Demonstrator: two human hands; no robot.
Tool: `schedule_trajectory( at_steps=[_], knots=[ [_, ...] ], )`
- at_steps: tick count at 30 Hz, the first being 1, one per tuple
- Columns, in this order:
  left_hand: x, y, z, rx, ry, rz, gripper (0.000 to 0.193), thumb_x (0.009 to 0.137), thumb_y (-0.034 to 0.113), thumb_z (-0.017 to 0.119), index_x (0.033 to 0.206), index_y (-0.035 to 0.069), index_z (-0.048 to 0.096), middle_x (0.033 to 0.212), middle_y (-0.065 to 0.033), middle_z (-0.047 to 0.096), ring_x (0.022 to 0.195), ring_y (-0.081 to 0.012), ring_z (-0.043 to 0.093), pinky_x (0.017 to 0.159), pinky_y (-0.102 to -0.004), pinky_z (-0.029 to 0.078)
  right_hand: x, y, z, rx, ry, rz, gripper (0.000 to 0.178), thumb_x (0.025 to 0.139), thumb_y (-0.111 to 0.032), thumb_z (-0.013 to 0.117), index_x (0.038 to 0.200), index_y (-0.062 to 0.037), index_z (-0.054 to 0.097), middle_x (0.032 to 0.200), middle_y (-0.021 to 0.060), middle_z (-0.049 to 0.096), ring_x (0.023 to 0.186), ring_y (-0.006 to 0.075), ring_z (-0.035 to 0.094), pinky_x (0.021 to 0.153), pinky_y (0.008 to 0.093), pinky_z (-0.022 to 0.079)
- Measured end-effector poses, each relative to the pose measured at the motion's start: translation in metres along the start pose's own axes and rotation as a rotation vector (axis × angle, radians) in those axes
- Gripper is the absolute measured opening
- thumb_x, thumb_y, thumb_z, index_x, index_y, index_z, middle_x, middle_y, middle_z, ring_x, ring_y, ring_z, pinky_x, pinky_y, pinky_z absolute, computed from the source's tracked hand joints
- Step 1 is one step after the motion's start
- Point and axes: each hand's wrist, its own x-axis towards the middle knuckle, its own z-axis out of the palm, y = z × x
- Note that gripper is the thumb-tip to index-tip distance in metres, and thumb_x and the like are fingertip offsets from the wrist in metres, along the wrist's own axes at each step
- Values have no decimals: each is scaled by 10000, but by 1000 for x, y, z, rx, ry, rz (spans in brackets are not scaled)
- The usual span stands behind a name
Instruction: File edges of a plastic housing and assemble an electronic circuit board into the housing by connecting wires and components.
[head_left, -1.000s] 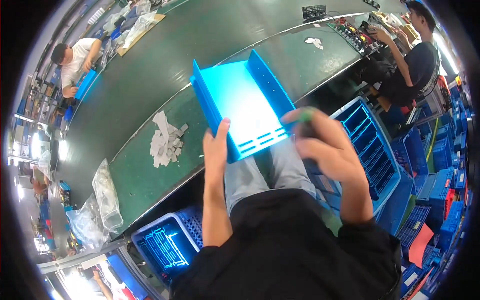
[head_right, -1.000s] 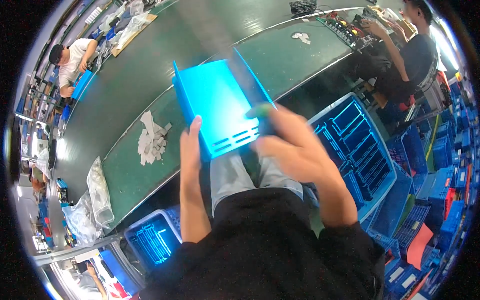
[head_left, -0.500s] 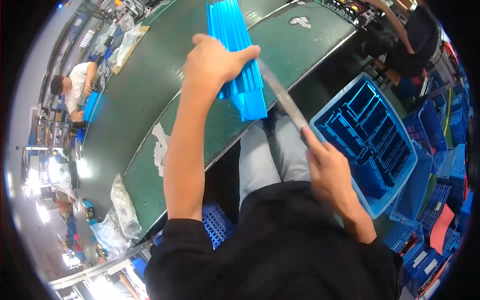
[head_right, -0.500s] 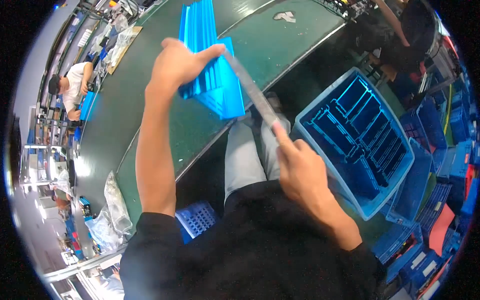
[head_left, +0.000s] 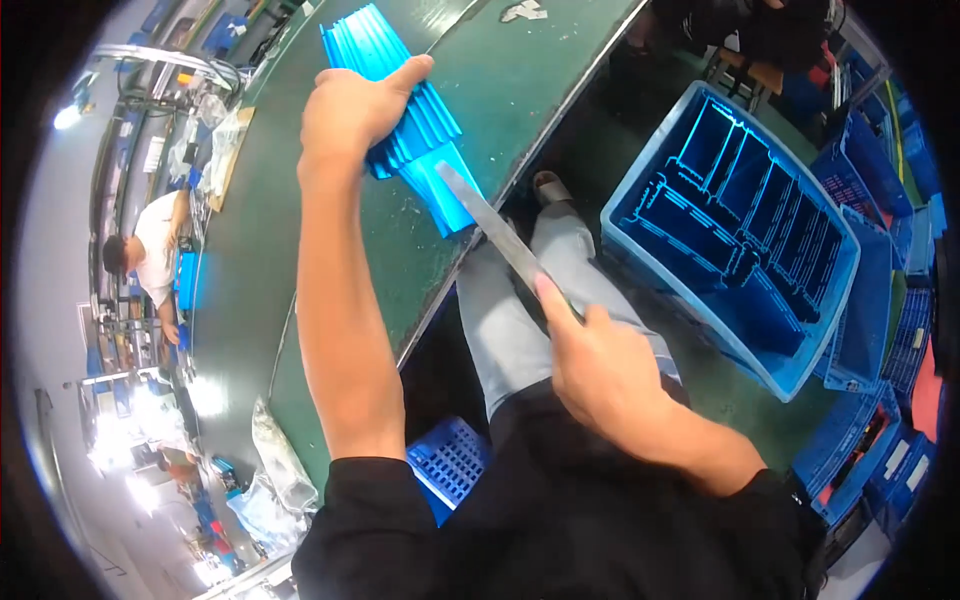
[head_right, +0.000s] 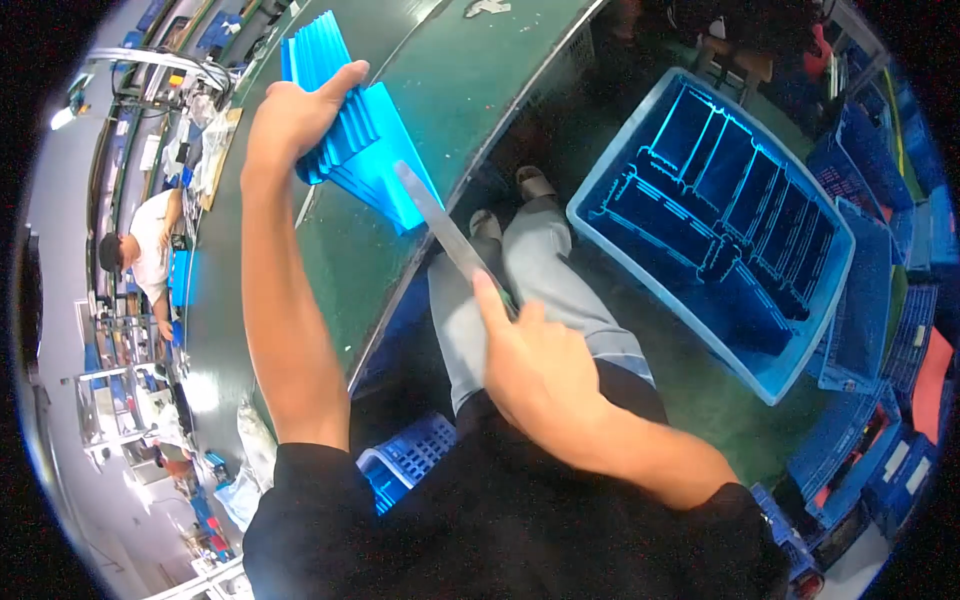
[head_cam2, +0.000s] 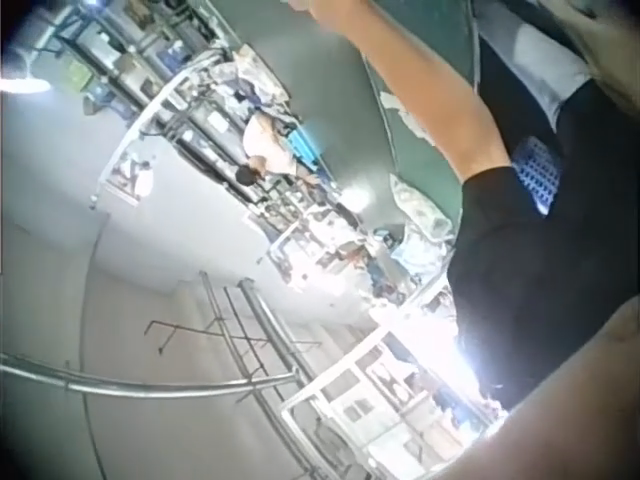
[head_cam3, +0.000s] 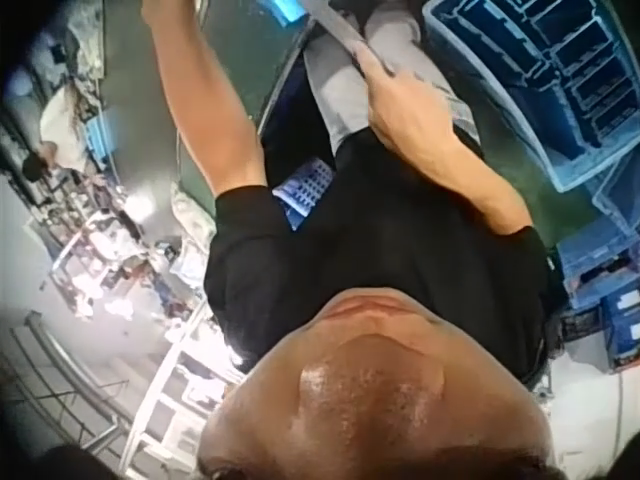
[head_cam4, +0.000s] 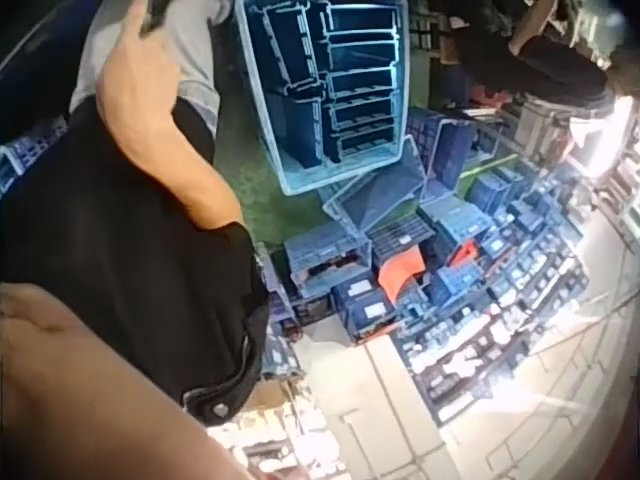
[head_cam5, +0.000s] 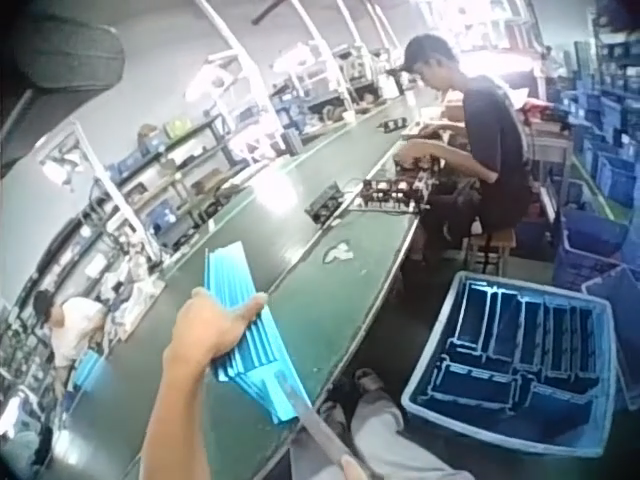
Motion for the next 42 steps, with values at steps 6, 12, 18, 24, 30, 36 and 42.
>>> schedule_trajectory(
  at_steps=[6, 12, 18, 24, 30, 36, 42],
  knots=[
    [20, 11, 21, 32, -68, 135, 972, 660, 791, 663, 940, -139, 677, 931, -248, 704, 887, -314, 708, 793, -409, 537, 109, 24, 32, 198, 287, -102, 534, 885, -104, 557, 1408, -66, 453, 831, 262, 640, 740, 428, 648, 665, 519, 519],
    [16, 6, 30, 82, -45, 139, 986, 665, 815, 634, 869, -148, 676, 838, -214, 684, 776, -277, 683, 727, -383, 521, 37, 52, 37, 272, 151, -116, 546, 856, -53, 573, 1389, -106, 471, 796, 253, 605, 706, 442, 620, 634, 514, 503],
    [24, 5, 23, 86, -57, 132, 1032, 663, 835, 614, 884, -171, 668, 856, -242, 683, 796, -300, 686, 741, -399, 524, 26, 37, 19, 352, 115, -96, 533, 805, -34, 616, 1326, -92, 523, 1181, 251, 484, 722, 429, 623, 663, 478, 521],
    [47, -20, 22, 138, -20, 167, 1205, 623, 929, 524, 1048, -192, 650, 970, -303, 657, 989, -338, 640, 907, -424, 467, 29, 31, 27, 763, 451, -613, 405, 688, 39, 673, 1082, -50, 656, 1275, 207, 501, 759, 238, 651, 677, 314, 532],
    [8, -5, 18, 167, 64, 92, 1013, 785, 794, 552, 955, -200, 644, 947, -389, 647, 982, -452, 672, 862, -441, 516, 52, 27, 22, 335, 855, -701, 233, 579, -83, 697, 812, -70, 698, 912, 138, 664, 795, 271, 652, 798, 389, 516],
    [8, 2, 23, 166, 73, 116, 1003, 788, 785, 554, 951, -200, 645, 935, -397, 642, 978, -449, 674, 860, -441, 517, 98, 31, 32, 1219, 764, -977, 95, 675, -97, 652, 748, -38, 634, 791, 105, 646, 781, 263, 633, 903, 437, 473],
    [9, 3, 20, 147, 75, 112, 992, 788, 784, 557, 919, -196, 647, 902, -395, 641, 954, -450, 679, 839, -451, 518, 88, 23, 46, 1136, 622, -1116, 111, 730, -122, 651, 696, -39, 586, 719, 81, 609, 688, 244, 617, 768, 442, 473]
  ],
)
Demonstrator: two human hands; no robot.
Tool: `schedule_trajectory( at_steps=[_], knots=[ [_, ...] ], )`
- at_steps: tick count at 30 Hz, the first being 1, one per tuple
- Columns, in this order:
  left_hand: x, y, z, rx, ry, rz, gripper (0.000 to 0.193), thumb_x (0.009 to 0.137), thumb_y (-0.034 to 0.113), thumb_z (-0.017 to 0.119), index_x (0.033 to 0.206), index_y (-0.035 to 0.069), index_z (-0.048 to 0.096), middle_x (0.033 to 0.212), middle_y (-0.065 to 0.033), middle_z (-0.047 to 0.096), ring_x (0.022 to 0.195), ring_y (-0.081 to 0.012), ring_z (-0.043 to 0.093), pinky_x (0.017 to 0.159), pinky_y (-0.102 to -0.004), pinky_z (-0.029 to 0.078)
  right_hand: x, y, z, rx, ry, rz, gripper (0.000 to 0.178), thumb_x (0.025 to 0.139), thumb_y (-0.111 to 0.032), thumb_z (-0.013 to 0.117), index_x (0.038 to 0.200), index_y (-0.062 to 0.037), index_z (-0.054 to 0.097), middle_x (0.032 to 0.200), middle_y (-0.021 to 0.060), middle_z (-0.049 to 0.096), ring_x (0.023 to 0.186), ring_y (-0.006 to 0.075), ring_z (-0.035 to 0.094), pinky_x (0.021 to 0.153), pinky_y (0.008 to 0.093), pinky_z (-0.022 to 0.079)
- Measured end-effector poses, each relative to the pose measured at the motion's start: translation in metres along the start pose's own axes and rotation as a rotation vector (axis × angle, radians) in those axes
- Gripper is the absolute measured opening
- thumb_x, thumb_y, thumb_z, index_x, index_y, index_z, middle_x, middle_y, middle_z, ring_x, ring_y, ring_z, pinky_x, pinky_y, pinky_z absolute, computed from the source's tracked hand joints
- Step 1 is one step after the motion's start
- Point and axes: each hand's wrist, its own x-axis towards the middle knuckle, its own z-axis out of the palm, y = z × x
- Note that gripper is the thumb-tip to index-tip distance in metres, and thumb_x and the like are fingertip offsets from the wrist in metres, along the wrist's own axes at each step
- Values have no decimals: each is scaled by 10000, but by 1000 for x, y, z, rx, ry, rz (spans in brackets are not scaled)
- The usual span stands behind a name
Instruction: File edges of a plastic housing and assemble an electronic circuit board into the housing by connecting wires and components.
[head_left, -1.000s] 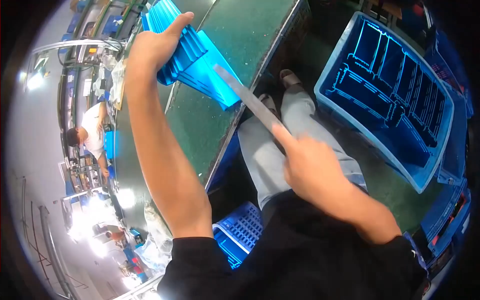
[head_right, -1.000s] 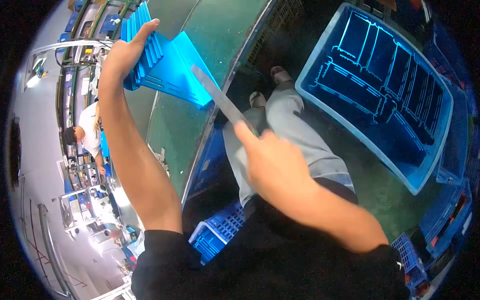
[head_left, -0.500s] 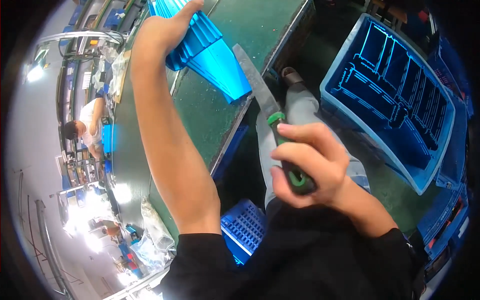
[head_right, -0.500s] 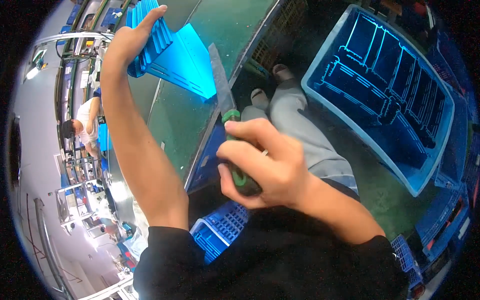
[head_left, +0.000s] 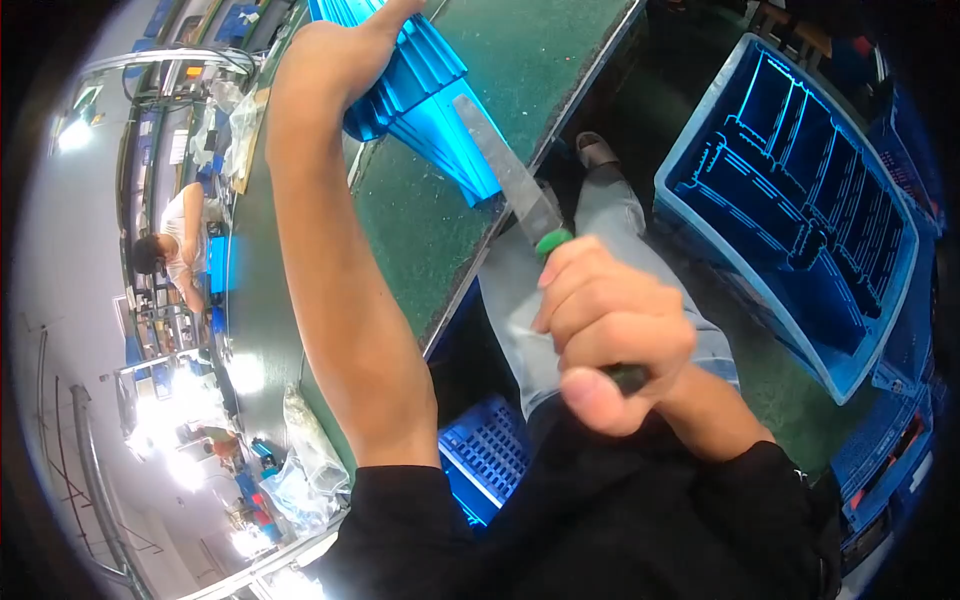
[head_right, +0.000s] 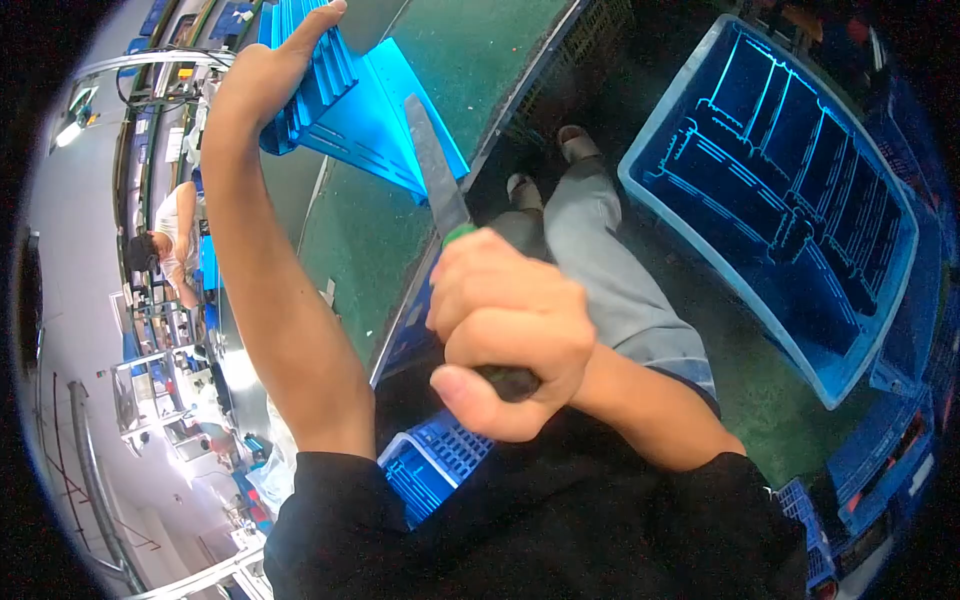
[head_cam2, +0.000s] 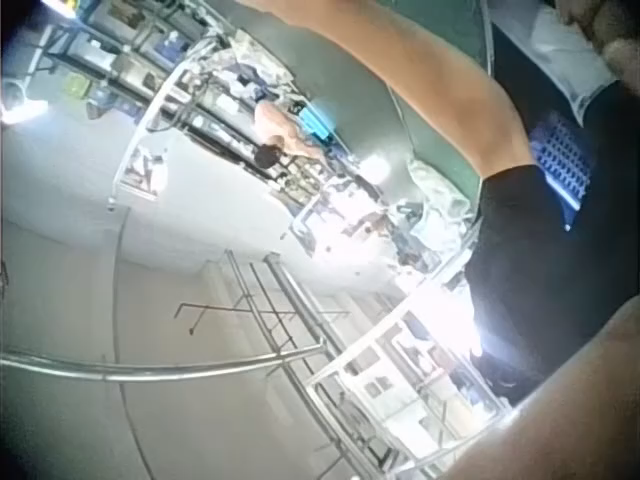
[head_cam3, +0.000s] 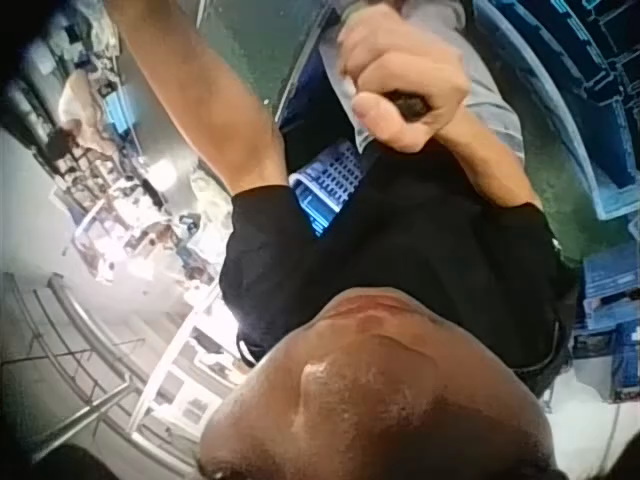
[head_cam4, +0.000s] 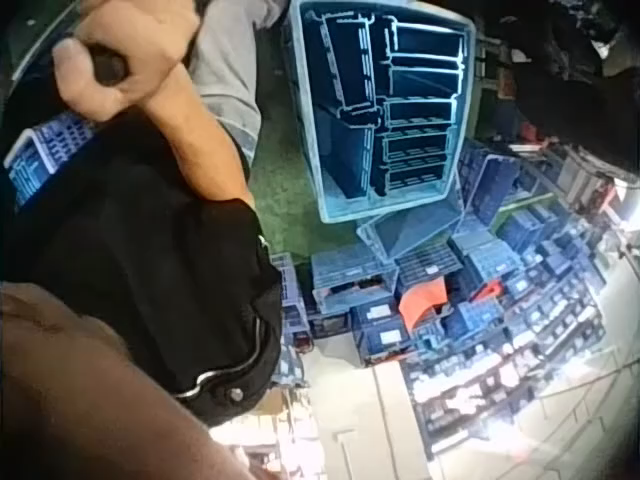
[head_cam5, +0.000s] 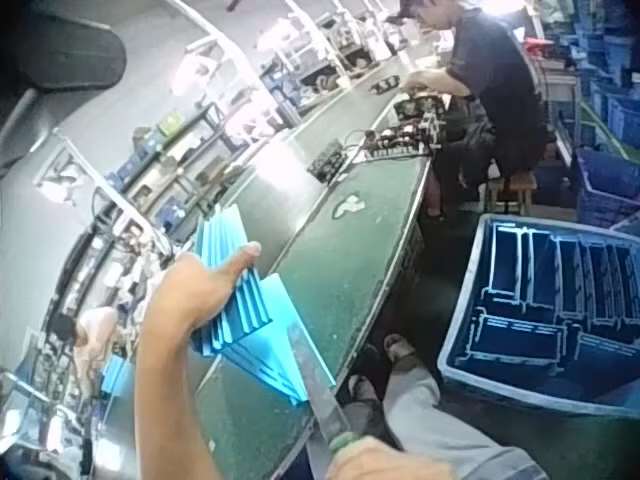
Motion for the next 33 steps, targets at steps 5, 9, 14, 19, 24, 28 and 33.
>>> schedule_trajectory(
  at_steps=[5, 9, 14, 19, 24, 28, 33],
  knots=[
    [-2, -2, 5, 8, 18, 37, 958, 788, 796, 553, 894, -150, 668, 881, -391, 641, 931, -457, 681, 818, -455, 517, 0, 28, -2, 46, 116, 18, 133, 782, -119, 575, 681, -36, 552, 703, 85, 595, 679, 245, 603, 762, 458, 469],
    [1, 18, -1, 23, -52, -4, 847, 841, 743, 550, 877, -92, 686, 835, -322, 663, 789, -396, 680, 762, -446, 511, 21, 60, -7, 21, 99, -14, 101, 771, -69, 561, 683, -24, 540, 718, 100, 579, 671, 252, 582, 734, 425, 465],
    [0, 2, 9, -171, 4, 147, 791, 846, 717, 572, 875, -63, 694, 815, -316, 660, 788, -386, 679, 758, -438, 508, -10, 6, 0, 14, 56, 55, 123, 766, -95, 619, 674, -40, 558, 679, 55, 581, 644, 236, 603, 718, 414, 473],
    [28, -6, 1, 41, 16, -24, 938, 775, 794, 566, 918, -125, 684, 919, -366, 658, 946, -452, 677, 844, -460, 513, 24, 24, -3, 92, 145, 4, 144, 795, -104, 582, 674, -34, 547, 690, 81, 581, 633, 247, 571, 681, 420, 464],
    [99, -52, 36, 65, -98, 128, 1220, 674, 949, 442, 1191, -144, 598, 1143, -397, 607, 1145, -462, 590, 1007, -458, 415, -14, 16, -5, 53, 110, 4, 155, 769, -97, 587, 643, -24, 533, 680, 94, 579, 629, 244, 575, 718, 430, 467],
    [87, -51, 14, 105, -87, 143, 1234, 670, 948, 450, 1188, -162, 590, 1141, -389, 612, 1143, -452, 591, 1007, -455, 415, -2, 32, 1, 21, 181, -48, 155, 764, -99, 597, 650, -17, 531, 683, 111, 577, 624, 248, 560, 669, 382, 460],
    [86, -38, 27, -41, -141, 85, 1232, 668, 932, 492, 1175, -188, 585, 1130, -373, 620, 1140, -427, 595, 998, -464, 422, 27, 81, 6, 4, 194, -16, 127, 769, -45, 557, 654, -5, 521, 688, 115, 560, 634, 253, 547, 643, 346, 452]
  ],
)
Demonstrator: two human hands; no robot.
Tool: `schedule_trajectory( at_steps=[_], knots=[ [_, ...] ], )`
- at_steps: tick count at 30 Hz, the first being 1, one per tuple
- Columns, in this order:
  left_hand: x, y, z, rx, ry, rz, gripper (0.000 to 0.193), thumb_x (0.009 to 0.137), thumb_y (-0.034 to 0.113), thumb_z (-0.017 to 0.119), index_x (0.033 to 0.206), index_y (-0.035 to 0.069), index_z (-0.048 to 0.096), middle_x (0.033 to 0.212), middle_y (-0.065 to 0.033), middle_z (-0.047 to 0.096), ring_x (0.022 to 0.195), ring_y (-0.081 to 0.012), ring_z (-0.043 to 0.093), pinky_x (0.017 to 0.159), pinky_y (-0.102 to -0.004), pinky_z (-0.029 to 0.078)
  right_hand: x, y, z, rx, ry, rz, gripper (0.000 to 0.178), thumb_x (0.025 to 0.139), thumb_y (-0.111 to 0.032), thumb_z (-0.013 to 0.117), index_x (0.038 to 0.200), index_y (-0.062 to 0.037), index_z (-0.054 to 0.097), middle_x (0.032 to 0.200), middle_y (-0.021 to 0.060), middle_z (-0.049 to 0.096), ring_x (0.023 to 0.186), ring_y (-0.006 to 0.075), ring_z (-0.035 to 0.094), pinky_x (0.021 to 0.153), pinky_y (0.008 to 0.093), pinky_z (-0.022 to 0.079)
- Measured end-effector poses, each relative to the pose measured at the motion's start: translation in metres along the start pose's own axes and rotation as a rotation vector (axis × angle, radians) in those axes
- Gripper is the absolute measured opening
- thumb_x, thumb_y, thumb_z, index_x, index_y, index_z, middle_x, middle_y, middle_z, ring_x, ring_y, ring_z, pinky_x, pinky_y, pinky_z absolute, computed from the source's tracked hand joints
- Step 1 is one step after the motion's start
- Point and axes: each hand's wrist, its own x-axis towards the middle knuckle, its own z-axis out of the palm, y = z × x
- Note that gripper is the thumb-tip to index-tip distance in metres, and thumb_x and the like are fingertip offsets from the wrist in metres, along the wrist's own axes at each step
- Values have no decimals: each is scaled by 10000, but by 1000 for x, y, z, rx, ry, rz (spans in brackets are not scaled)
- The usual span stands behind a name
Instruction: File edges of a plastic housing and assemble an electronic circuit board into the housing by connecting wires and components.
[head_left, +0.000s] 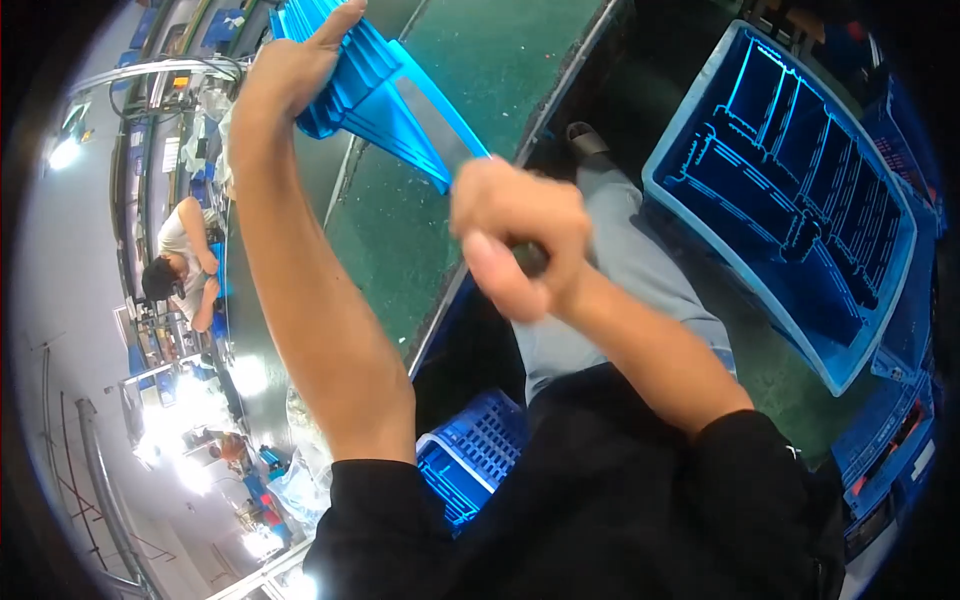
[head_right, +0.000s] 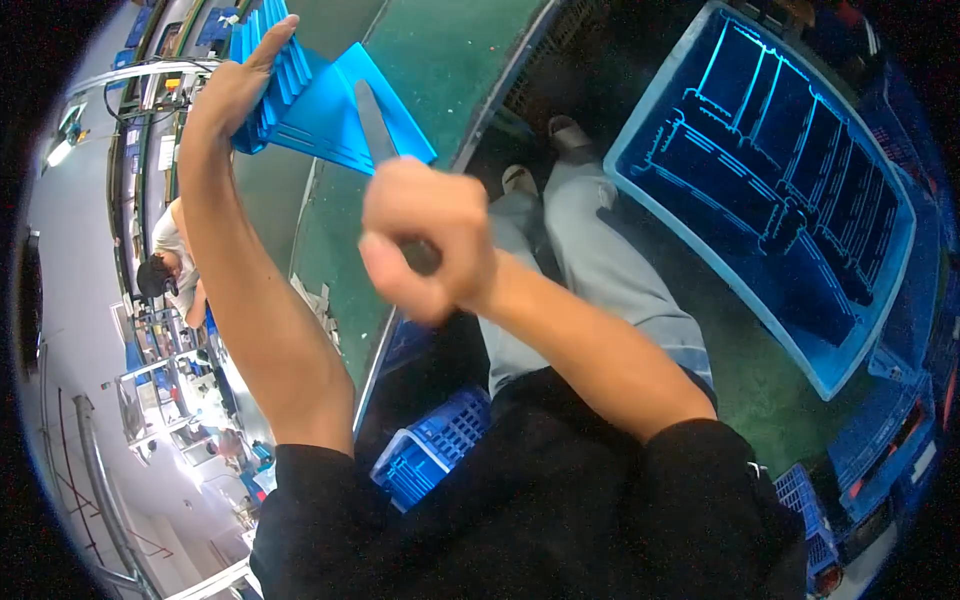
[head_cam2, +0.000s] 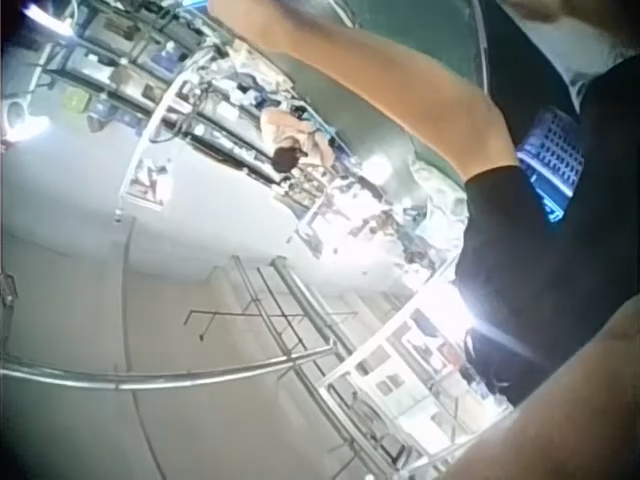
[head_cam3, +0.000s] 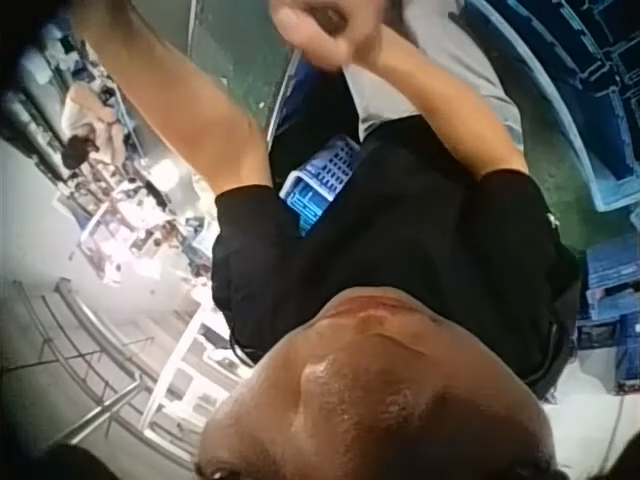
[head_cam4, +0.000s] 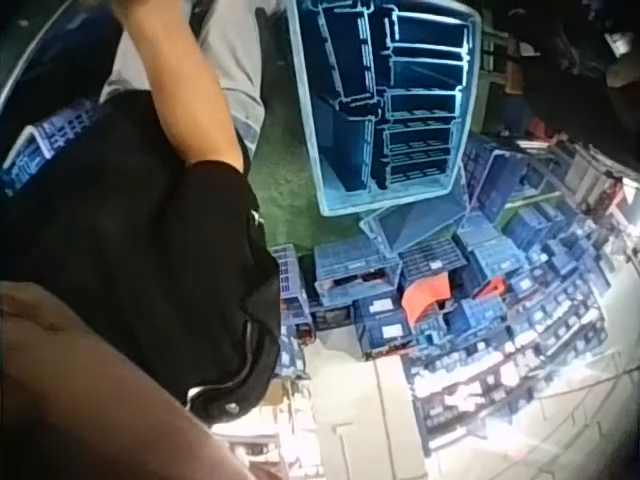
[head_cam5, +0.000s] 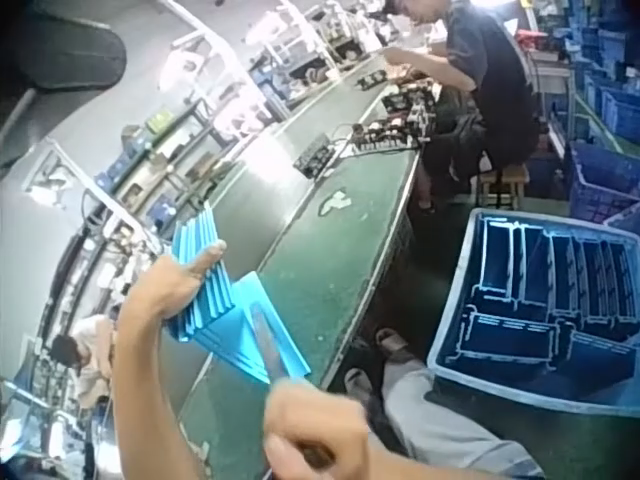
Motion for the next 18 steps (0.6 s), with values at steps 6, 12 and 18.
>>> schedule_trajectory(
  at_steps=[6, 12, 18],
  knots=[
    [-3, -4, -23, 74, 58, -36, 1211, 662, 942, 483, 1158, -154, 625, 1111, -348, 637, 1117, -401, 609, 984, -453, 431, 4, -10, 13, 50, 0, -49, 147, 771, -90, 569, 663, 8, 550, 710, 124, 605, 650, 251, 567, 699, 408, 473],
    [-23, 14, -20, -33, -41, -20, 1156, 675, 932, 498, 1060, -144, 674, 969, -282, 663, 980, -335, 624, 926, -442, 453, 13, 14, 20, -2, -21, -37, 138, 742, -49, 556, 626, 7, 506, 690, 133, 580, 615, 246, 533, 635, 380, 451],
    [3, -10, -8, -19, -52, -2, 1104, 709, 901, 506, 1138, -106, 647, 1006, -281, 657, 998, -301, 614, 947, -430, 440, 12, 30, 17, -26, 28, -52, 154, 762, -21, 540, 616, 2, 496, 660, 107, 562, 604, 242, 536, 590, 331, 444]
  ],
)
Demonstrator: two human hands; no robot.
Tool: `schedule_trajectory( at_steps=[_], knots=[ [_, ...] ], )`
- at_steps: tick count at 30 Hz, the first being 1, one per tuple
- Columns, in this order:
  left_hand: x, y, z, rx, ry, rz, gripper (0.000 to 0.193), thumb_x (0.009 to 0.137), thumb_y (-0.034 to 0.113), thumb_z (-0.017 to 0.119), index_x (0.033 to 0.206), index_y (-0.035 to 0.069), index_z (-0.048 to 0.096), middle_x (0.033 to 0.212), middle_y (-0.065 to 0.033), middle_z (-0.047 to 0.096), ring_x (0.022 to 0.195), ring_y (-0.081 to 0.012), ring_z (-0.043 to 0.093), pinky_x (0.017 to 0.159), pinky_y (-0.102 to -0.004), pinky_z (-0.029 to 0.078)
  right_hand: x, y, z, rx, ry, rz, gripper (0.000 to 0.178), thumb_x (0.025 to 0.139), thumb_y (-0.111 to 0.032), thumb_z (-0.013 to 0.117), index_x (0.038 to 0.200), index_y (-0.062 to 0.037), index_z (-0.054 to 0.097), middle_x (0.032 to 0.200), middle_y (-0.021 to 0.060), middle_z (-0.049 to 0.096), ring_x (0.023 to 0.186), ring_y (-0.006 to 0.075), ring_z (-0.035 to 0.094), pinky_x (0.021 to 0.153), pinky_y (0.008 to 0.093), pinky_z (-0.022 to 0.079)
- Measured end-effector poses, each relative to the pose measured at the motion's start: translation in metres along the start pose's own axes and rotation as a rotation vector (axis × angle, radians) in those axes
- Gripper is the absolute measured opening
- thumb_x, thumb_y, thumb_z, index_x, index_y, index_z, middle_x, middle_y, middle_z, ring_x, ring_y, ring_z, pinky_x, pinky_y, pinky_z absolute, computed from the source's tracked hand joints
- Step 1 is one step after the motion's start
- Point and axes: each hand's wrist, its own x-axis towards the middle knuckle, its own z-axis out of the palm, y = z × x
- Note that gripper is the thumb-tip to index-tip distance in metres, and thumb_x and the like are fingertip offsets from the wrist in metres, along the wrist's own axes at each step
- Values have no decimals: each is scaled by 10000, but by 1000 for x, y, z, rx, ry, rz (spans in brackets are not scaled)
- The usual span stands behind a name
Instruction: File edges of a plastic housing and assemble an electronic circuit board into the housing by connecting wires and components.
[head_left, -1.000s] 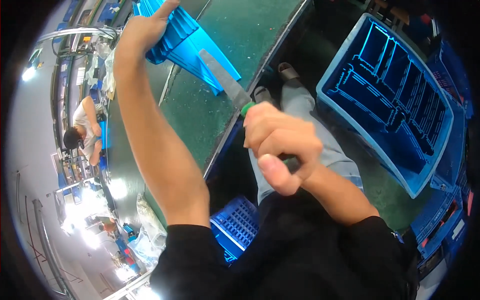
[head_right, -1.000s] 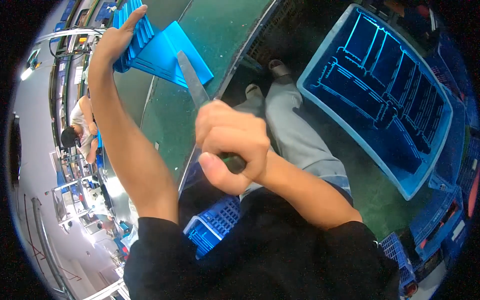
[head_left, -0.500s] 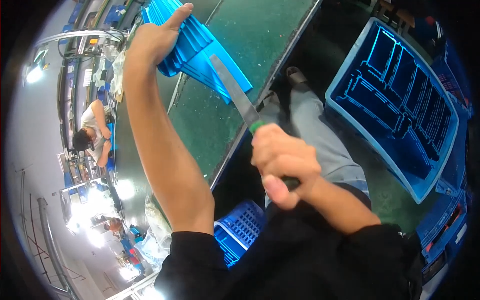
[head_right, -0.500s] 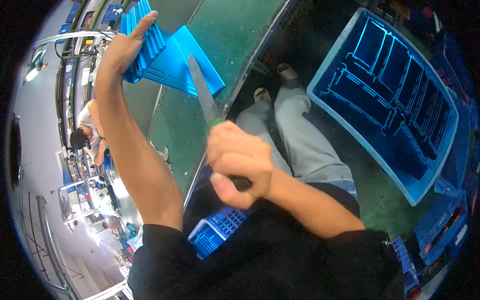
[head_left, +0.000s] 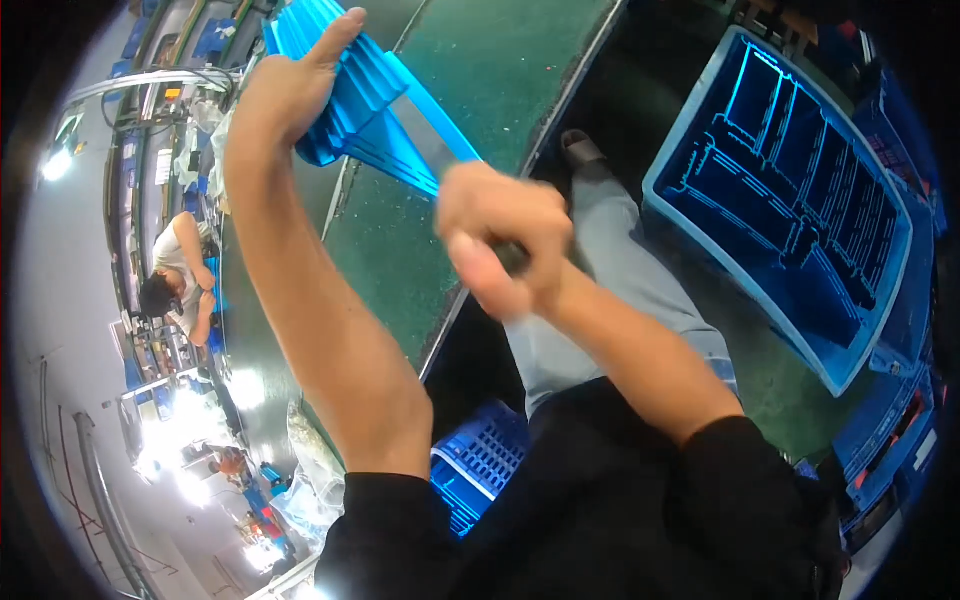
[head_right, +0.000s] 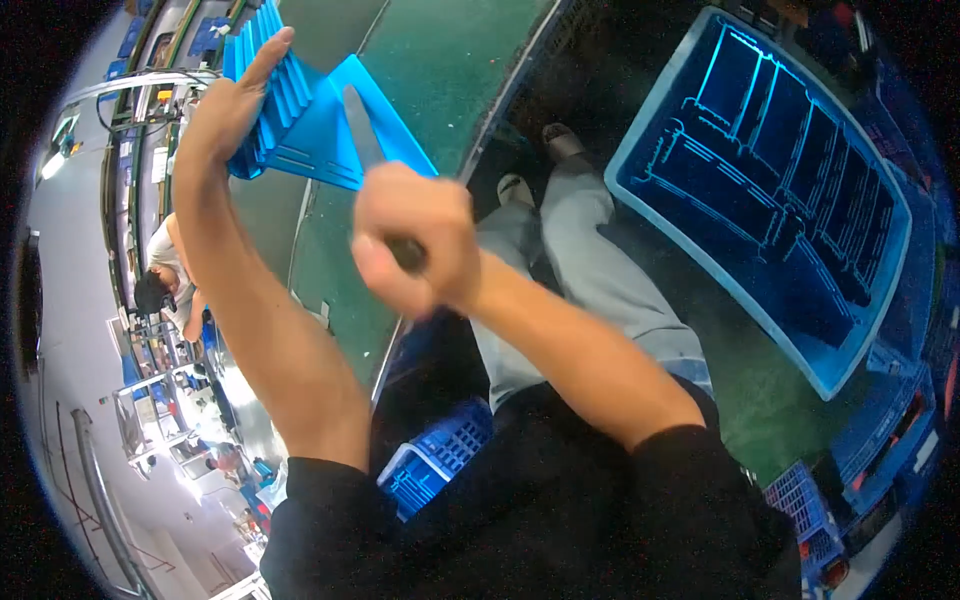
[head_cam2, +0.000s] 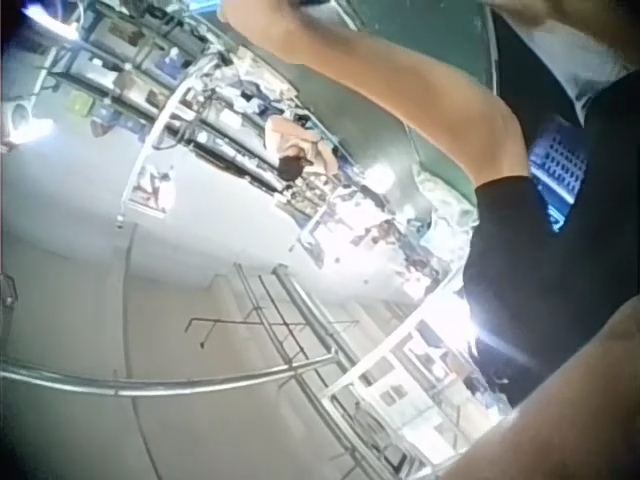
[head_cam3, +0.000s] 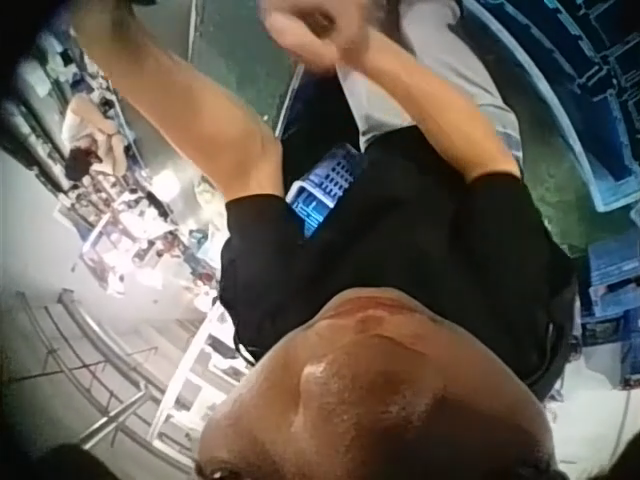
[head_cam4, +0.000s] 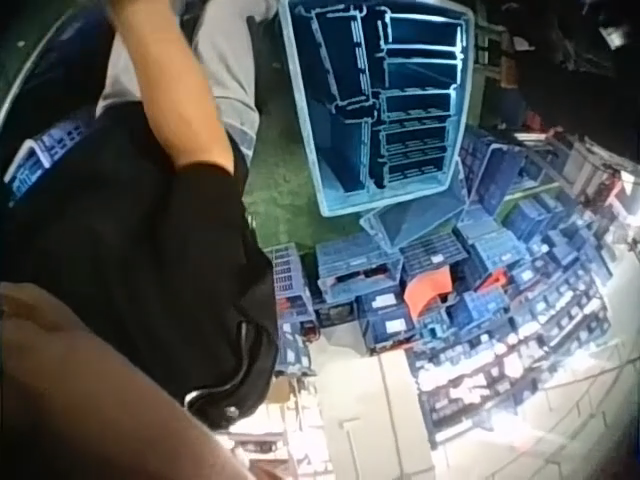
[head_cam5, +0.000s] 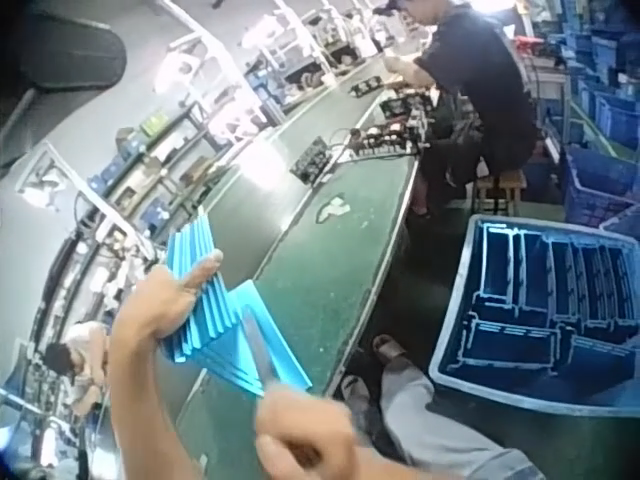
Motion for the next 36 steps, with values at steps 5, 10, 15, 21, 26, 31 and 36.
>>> schedule_trajectory(
  at_steps=[5, 10, 15, 21, 26, 31, 36],
  knots=[
    [4, -11, 9, 96, 12, 39, 863, 814, 832, 436, 1275, 119, 590, 958, -272, 648, 934, -279, 595, 952, -424, 428, -19, -3, -4, 25, 24, -37, 140, 740, -30, 548, 610, -9, 501, 645, 101, 560, 608, 238, 544, 626, 352, 455],
    [-18, 12, 4, -188, 13, 1, 948, 806, 789, 553, 1108, -103, 661, 888, -165, 641, 854, -206, 563, 884, -360, 454, -1, 8, -7, -26, 54, 84, 192, 785, -101, 560, 632, 8, 515, 656, 103, 573, 583, 195, 525, 594, 315, 453],
    [-28, 23, 12, -67, -44, 44, 898, 815, 803, 519, 1232, 14, 622, 906, -217, 659, 885, -228, 564, 920, -380, 437, 9, 21, -17, -57, -31, 18, 138, 745, -64, 581, 647, 12, 520, 671, 106, 553, 576, 204, 524, 544, 300, 428],
    [-16, 21, -2, 31, -80, 65, 557, 989, 551, 431, 1447, 237, 473, 1268, -223, 628, 1125, -225, 575, 1048, -357, 374, -1, -4, -19, 11, 12, -42, 122, 729, -23, 554, 616, -3, 514, 647, 110, 541, 583, 246, 528, 600, 351, 450],
    [-12, 12, 13, -96, 40, 138, 1037, 724, 888, 519, 813, -138, 643, 689, -163, 577, 703, -228, 523, 731, -404, 465, 8, 9, -17, -45, 8, 0, 73, 695, -17, 564, 631, -3, 531, 643, 102, 549, 561, 229, 525, 558, 316, 433],
    [-20, 25, 9, -71, 78, 57, 1034, 735, 874, 527, 820, -150, 647, 739, -154, 603, 742, -238, 539, 770, -402, 466, -11, 0, -16, 3, 23, -103, 42, 654, -9, 543, 613, -12, 539, 633, 94, 537, 595, 256, 540, 598, 344, 452],
    [0, 7, 13, -88, 71, 183, 1048, 745, 867, 525, 833, -171, 635, 757, -189, 617, 763, -249, 548, 816, -413, 464, 16, 37, -13, -60, 31, -67, 110, 705, -37, 575, 612, -19, 517, 607, 101, 503, 542, 250, 491, 523, 337, 401]
  ],
)
